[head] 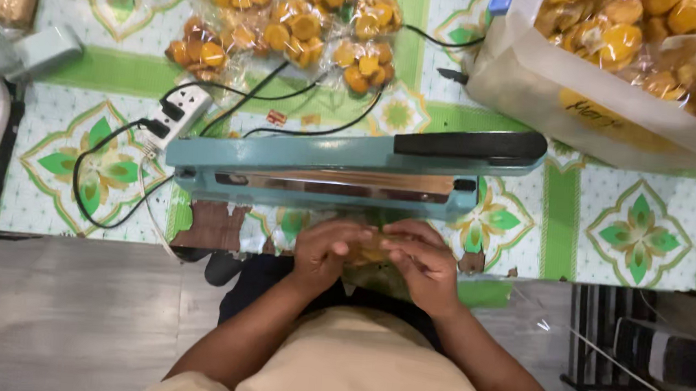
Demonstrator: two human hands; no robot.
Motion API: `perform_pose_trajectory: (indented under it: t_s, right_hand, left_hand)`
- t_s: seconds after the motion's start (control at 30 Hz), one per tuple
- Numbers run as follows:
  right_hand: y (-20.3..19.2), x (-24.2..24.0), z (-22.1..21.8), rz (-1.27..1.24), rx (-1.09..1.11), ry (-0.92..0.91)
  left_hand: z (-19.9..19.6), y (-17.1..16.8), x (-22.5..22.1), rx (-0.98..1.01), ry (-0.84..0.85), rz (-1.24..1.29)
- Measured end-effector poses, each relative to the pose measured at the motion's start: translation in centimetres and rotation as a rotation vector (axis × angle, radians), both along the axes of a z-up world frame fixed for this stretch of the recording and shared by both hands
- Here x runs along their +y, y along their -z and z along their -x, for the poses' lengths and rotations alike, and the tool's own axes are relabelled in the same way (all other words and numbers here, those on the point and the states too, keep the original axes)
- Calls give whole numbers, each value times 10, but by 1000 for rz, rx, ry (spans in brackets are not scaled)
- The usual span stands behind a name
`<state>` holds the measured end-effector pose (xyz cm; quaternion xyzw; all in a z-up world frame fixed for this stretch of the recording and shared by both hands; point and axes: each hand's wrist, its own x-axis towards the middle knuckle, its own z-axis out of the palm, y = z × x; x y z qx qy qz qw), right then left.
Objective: The person places small yellow food items into plastic bags by hand and then seals the open edge of each bag using a tabletop heat sealer, placing the completed bags on a table.
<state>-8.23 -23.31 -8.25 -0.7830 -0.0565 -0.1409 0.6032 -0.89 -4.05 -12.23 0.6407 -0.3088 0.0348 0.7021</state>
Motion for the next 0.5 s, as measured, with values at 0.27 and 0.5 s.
perform_pose_trajectory:
  t_s: [0.27,0.5]
  right_hand:
    - [6,13,12,345,-236,181]
    - [-21,9,-11,381,-86,258]
  left_hand:
    - [2,0,4,-76,-214,-237]
    - [-9,1,-5,430,636,501]
